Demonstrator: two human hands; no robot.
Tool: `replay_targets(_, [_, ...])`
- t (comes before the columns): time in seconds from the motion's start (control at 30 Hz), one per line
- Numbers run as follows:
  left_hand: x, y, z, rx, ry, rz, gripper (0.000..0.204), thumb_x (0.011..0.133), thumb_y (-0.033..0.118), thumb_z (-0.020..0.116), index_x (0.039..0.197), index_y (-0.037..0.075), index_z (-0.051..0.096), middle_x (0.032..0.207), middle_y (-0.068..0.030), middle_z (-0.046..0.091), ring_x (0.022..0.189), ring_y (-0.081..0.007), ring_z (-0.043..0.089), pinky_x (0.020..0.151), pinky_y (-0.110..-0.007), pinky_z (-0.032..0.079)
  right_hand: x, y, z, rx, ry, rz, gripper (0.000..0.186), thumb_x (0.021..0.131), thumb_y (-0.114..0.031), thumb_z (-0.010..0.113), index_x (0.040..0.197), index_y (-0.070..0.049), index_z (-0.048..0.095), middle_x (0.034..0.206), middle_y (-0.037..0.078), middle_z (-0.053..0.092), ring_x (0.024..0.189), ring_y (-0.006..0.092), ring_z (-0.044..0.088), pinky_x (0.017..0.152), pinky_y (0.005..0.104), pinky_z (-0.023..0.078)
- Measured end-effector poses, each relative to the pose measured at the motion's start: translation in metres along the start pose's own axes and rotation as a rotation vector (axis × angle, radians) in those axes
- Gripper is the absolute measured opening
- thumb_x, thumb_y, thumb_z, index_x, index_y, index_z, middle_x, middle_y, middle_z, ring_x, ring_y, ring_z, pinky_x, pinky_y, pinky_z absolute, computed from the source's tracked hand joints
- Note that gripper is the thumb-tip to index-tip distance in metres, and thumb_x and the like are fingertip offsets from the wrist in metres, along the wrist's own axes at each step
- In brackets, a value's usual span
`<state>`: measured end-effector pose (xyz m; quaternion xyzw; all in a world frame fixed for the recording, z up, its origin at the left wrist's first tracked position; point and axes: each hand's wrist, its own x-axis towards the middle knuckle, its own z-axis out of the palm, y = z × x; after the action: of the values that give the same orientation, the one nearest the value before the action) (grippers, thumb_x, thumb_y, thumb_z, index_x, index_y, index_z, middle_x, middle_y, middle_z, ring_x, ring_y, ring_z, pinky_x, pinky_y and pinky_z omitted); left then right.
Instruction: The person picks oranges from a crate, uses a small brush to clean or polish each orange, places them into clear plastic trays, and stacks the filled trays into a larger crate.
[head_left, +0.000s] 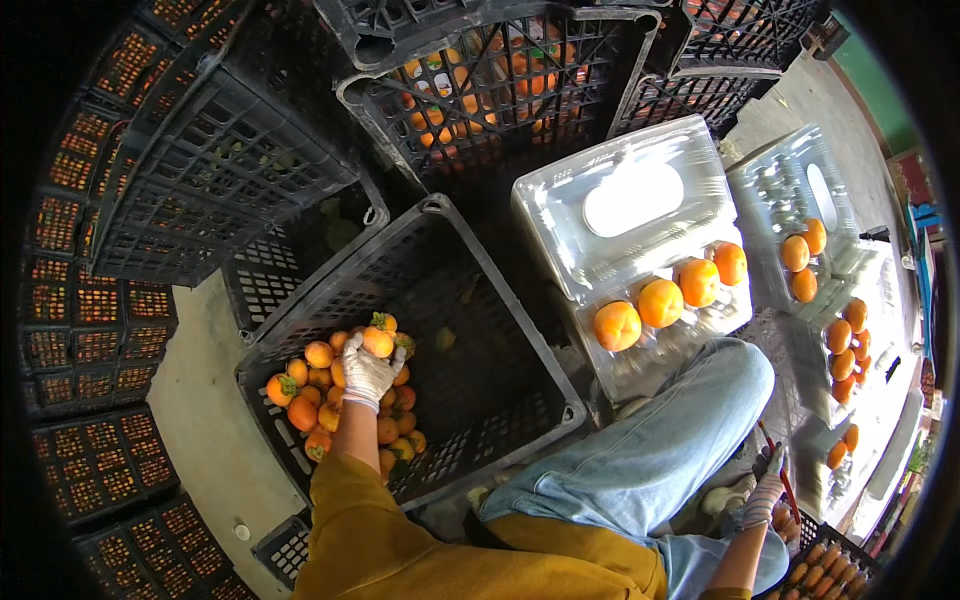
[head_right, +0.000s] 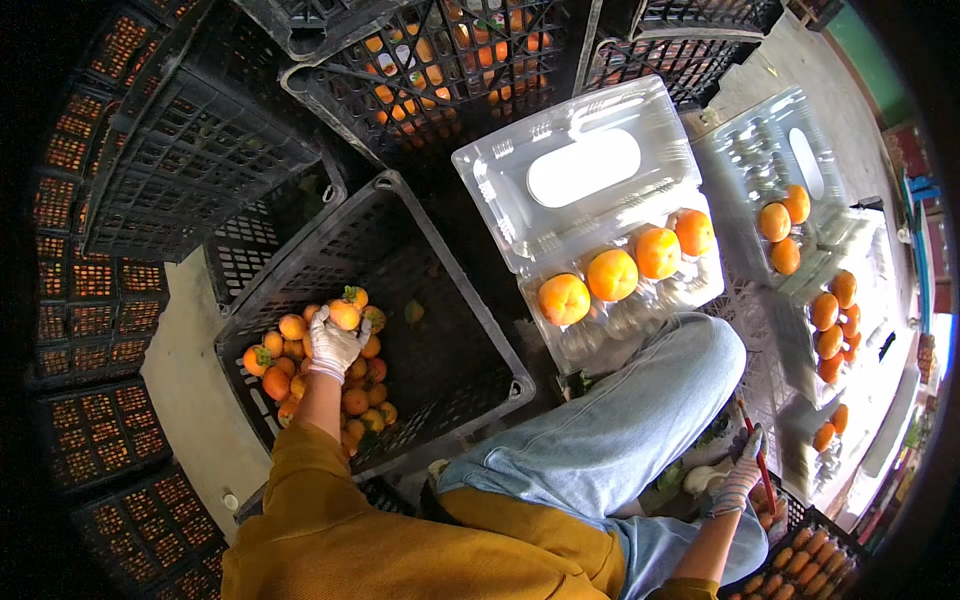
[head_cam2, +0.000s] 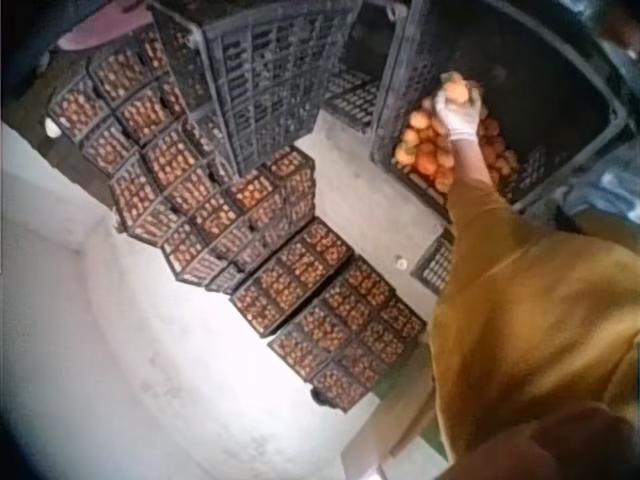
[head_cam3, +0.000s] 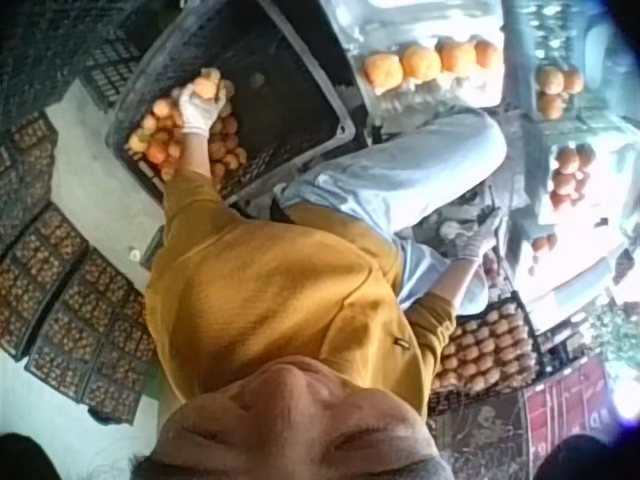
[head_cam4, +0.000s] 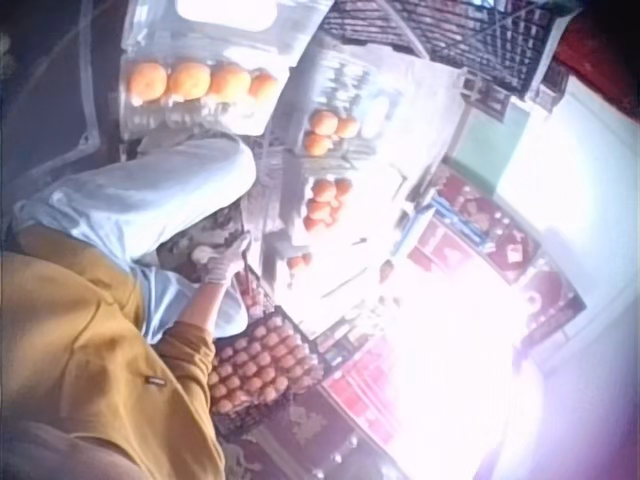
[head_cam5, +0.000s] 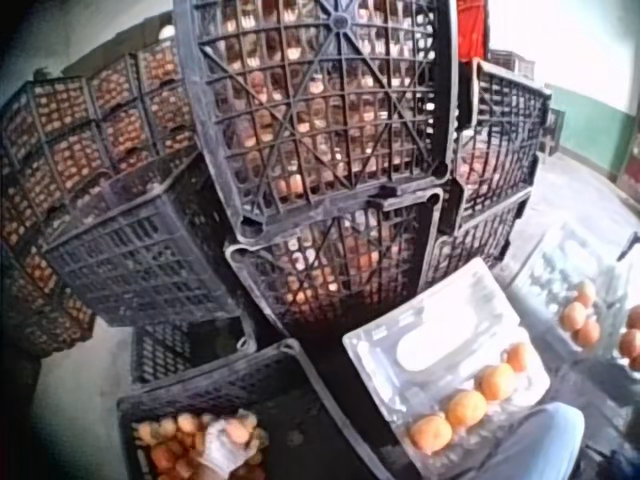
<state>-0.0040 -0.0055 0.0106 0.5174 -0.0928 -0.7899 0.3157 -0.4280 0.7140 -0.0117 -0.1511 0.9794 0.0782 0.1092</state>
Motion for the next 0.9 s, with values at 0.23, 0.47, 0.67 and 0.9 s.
replay_targets(0.23, [0.063,-0.039,-0.035,0.975,0.237,0.341,0.023,0.073,0.020,0.064,0.090,0.008,0.056,0.083,-0.0062,0.059,0.076,-0.0184,0.055,0.069,-0.031,0.046,-0.017,-0.018,-0.036,-1.035,0.256,-0.068,0.081,0.072,0.006,0.040,0.138,-0.001,-0.005,0.134,0.009,0.033,0.048,-0.0022,0.036,0.037,0.0191,0.029])
replay_targets(0.47, [0.050,-0.016,0.051,2.065,0.616,0.014,0.046,0.081,0.027,0.053,0.124,0.014,0.044,0.132,-0.0084,0.041,0.113,-0.0253,0.048,0.089,-0.034,0.043,-0.037,-0.086,-0.110,-1.253,-0.312,0.110,0.073,0.079,0.005,0.037,0.139,-0.006,-0.003,0.136,0.001,0.015,0.060,-0.0002,0.047,0.044,0.0201,0.036])
replay_targets(0.67, [0.065,-0.018,0.087,2.627,0.478,-0.365,0.030,0.078,0.021,0.060,0.106,0.011,0.062,0.113,-0.0086,0.058,0.100,-0.0275,0.057,0.078,-0.044,0.047,-0.061,-0.052,-0.090,-0.304,0.431,-0.180,0.073,0.074,0.003,0.041,0.139,-0.006,0.009,0.088,0.001,0.054,0.051,0.0059,0.046,0.044,0.0227,0.039])
replay_targets(0.9, [0.143,-0.040,-0.005,3.358,0.403,-0.083,0.066,0.077,0.025,0.058,0.135,0.015,0.029,0.108,-0.0093,0.060,0.086,-0.0256,0.062,0.058,-0.048,0.050,-0.062,0.002,-0.042,-0.043,0.200,0.171,0.056,0.082,-0.003,0.042,0.132,-0.011,0.018,0.084,-0.001,0.061,0.055,0.0043,0.048,0.044,0.0251,0.037])
